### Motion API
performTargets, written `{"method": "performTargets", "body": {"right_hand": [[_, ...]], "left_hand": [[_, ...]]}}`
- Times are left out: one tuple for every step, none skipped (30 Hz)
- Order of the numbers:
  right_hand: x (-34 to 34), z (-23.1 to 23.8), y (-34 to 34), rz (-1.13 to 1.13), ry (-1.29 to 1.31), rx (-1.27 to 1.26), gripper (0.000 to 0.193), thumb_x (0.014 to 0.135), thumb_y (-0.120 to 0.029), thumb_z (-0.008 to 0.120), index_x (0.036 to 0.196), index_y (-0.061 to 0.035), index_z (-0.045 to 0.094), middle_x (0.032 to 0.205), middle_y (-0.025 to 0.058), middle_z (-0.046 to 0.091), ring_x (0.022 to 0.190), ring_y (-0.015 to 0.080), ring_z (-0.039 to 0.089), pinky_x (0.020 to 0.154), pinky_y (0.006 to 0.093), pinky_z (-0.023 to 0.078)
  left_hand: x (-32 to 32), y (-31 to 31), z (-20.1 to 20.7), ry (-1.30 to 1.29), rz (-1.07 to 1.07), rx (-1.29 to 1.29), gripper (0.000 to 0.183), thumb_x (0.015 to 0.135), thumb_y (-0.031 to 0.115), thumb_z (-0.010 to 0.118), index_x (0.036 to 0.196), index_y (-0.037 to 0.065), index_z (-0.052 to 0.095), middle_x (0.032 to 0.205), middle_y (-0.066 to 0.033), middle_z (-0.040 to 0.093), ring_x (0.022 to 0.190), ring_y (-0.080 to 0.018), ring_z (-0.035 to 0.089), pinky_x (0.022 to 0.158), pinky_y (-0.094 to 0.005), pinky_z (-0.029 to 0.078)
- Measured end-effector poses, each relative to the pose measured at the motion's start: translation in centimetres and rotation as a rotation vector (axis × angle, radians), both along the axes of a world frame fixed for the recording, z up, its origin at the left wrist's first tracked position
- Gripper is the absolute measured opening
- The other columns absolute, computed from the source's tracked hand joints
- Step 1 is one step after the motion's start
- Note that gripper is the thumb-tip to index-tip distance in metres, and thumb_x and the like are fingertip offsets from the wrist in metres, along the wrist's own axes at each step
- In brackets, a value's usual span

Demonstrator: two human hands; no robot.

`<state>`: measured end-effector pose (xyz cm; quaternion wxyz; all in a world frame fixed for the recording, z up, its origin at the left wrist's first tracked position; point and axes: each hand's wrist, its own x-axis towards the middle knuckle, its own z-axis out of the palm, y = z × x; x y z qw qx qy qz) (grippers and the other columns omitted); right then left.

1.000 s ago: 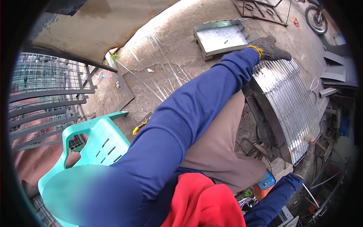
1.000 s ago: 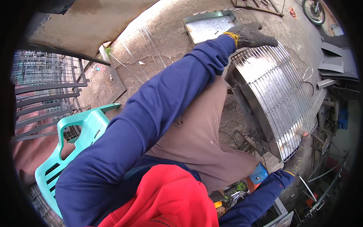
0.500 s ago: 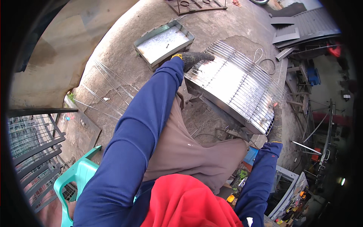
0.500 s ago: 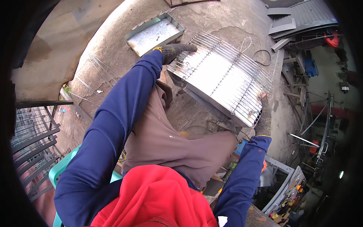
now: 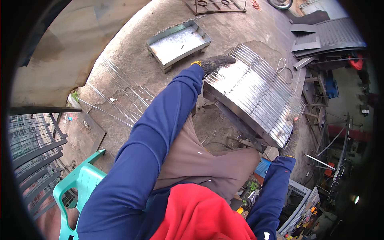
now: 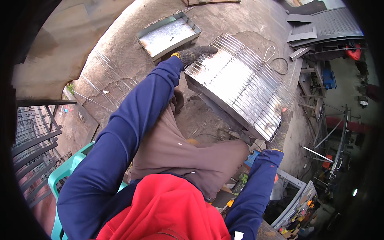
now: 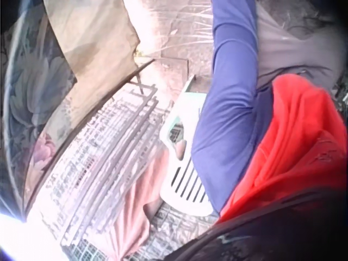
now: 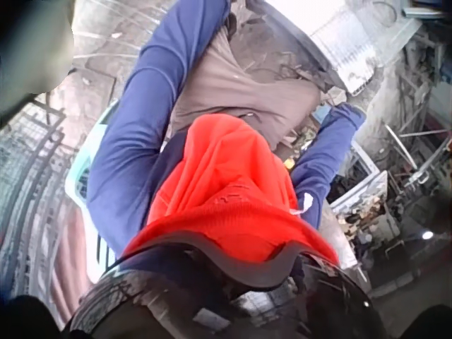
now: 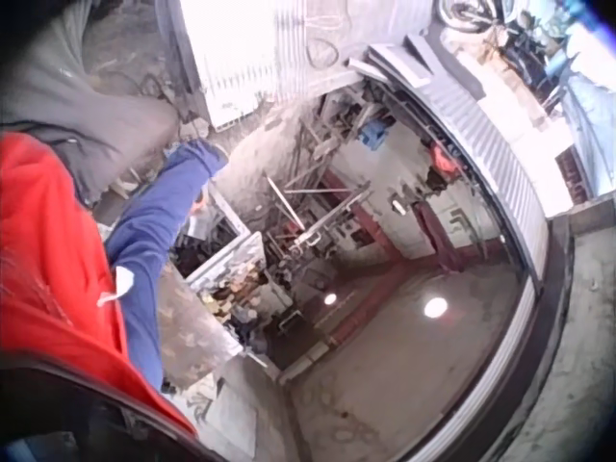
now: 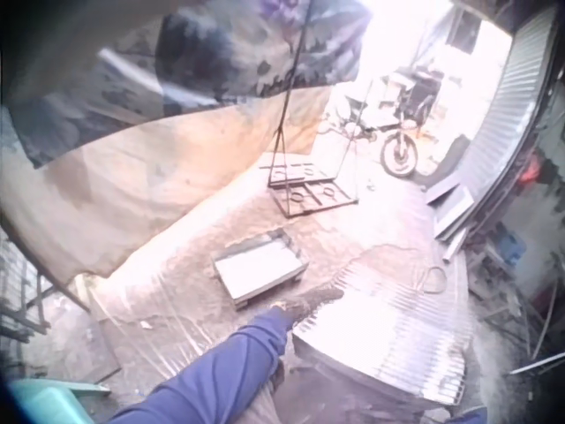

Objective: The recorder is assembling or repairing a metal cage/grate using pliers and an angle grinder.

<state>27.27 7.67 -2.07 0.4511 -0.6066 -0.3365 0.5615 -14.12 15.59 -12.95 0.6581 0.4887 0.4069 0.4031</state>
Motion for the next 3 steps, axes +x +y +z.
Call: {"method": "performTargets", "body": {"right_hand": [[1.3, 0.5, 0.2, 0.111, 0.192, -0.089, 0.086, 0.086, -0.063, 0.067, 0.141, 0.0002, 0.049, 0.131, 0.0190, 0.059, 0.110, 0.0301, 0.064, 0.091, 0.0412, 0.057], [2.3, 0.5, 0.6, 0.193, 0.351, -0.174, 0.090, 0.085, -0.066, 0.066, 0.145, -0.0023, 0.045, 0.138, 0.0199, 0.055, 0.116, 0.0314, 0.062, 0.095, 0.0435, 0.056], [2.6, -0.2, 1.5, 0.289, 0.394, -0.166, 0.090, 0.085, -0.066, 0.066, 0.145, -0.0023, 0.045, 0.138, 0.0199, 0.055, 0.116, 0.0314, 0.062, 0.095, 0.0435, 0.056]], "left_hand": [[0.3, -0.2, 0.8, -0.038, 0.014, 0.025, 0.042, 0.104, 0.012, 0.044, 0.145, 0.009, 0.053, 0.149, -0.0098, 0.051, 0.135, -0.0211, 0.048, 0.115, -0.0342, 0.037], [0.4, -0.9, 1.5, 0.023, 0.063, 0.255, 0.050, 0.101, 0.039, 0.052, 0.141, 0.010, 0.058, 0.143, -0.0145, 0.057, 0.134, -0.0219, 0.050, 0.114, -0.0297, 0.034], [0.0, -1.5, 2.3, 0.052, 0.072, 0.285, 0.050, 0.102, 0.041, 0.049, 0.143, 0.013, 0.057, 0.145, -0.0150, 0.055, 0.136, -0.0223, 0.048, 0.117, -0.0305, 0.031]]}}
